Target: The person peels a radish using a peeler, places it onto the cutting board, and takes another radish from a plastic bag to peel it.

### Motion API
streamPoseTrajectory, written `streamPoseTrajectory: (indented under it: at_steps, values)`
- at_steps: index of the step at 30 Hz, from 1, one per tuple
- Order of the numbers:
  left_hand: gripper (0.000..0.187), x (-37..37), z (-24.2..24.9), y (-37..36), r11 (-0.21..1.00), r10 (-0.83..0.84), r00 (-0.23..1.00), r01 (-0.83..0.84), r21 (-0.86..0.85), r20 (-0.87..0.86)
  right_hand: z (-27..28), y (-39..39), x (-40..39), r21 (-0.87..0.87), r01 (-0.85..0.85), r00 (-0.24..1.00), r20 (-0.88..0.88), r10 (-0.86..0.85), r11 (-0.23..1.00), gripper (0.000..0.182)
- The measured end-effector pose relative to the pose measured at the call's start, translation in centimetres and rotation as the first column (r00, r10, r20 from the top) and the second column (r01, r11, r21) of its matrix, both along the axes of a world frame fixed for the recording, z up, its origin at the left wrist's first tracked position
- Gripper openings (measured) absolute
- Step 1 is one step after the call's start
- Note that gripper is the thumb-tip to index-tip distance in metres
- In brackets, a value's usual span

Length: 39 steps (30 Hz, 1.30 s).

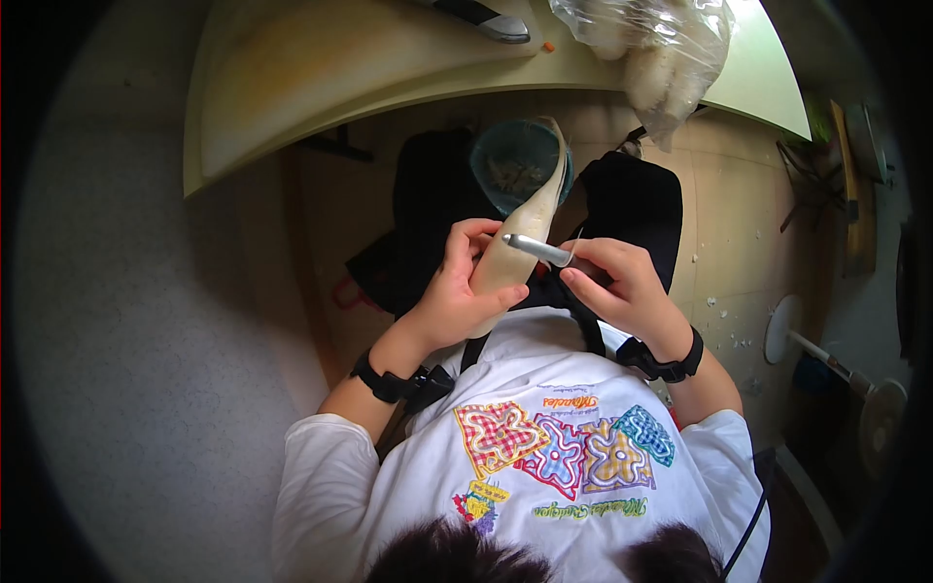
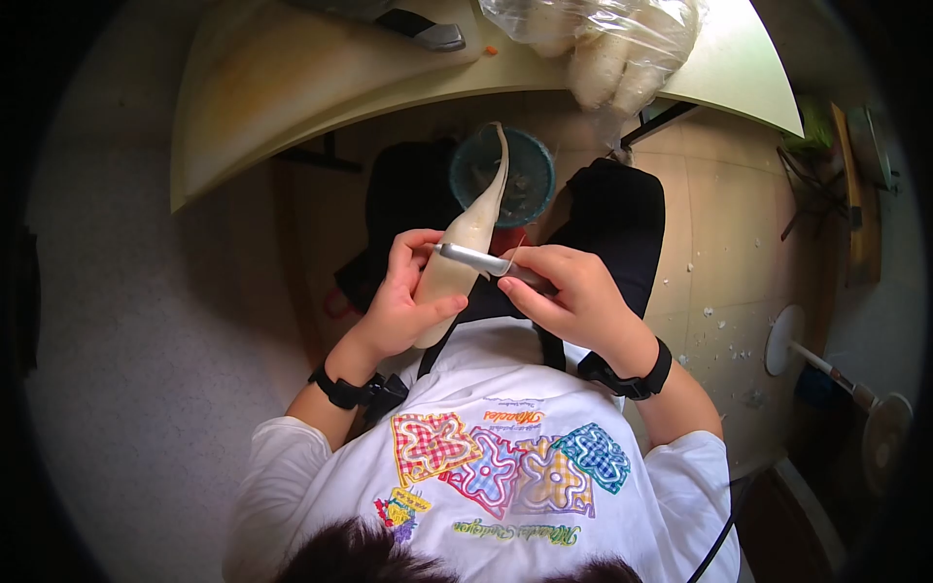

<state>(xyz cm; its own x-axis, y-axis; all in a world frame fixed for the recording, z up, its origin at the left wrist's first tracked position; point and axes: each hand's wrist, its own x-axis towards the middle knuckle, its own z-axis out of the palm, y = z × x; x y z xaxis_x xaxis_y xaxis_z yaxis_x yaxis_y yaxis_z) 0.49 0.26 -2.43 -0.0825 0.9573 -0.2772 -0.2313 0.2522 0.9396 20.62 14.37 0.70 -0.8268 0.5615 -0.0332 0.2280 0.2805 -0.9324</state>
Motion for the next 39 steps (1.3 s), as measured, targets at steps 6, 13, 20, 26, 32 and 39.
streamPoseTrajectory:
  at_steps: [6, 13, 20, 26, 32, 39]
  values:
    - [0.071, 0.2, 1.1, 0.4, 0.99, -0.022, 0.995, 0.034, -0.136, 0.093, -0.1, -0.3, -0.6, 0.129, -0.037, 0.999, 0.009, 0.036, 0.991, 0.019]
    - [0.068, 0.5, 0.8, -0.1, 0.997, 0.025, 0.998, -0.02, -0.078, 0.064, 0.3, -0.3, -0.8, 0.261, -0.066, 0.998, 0.027, 0.061, 0.963, 0.018]
    - [0.067, 0.1, 1.5, 0.1, 1.0, 0.009, 0.998, -0.008, -0.008, 0.059, 0.1, -0.2, -0.9, 0.3, -0.007, 0.999, 0.036, -0.003, 0.954, 0.017]
    - [0.067, 0.0, 1.7, 0.2, 1.0, 0.014, 0.997, -0.013, -0.008, 0.072, 0.4, 0.1, -1.3, 0.272, 0.065, 0.998, -0.003, -0.067, 0.96, 0.011]
    - [0.067, 0.0, 1.9, -0.2, 1.0, 0.019, 0.998, -0.019, -0.006, 0.055, 0.3, 0.8, -1.1, 0.235, 0.078, 0.996, 0.017, -0.084, 0.969, 0.01]
    - [0.069, -0.4, 1.8, -0.1, 1.0, -0.011, 1.0, 0.011, -0.016, 0.011, -0.5, 1.1, -1.3, 0.264, 0.097, 0.995, -0.023, -0.094, 0.96, 0.012]
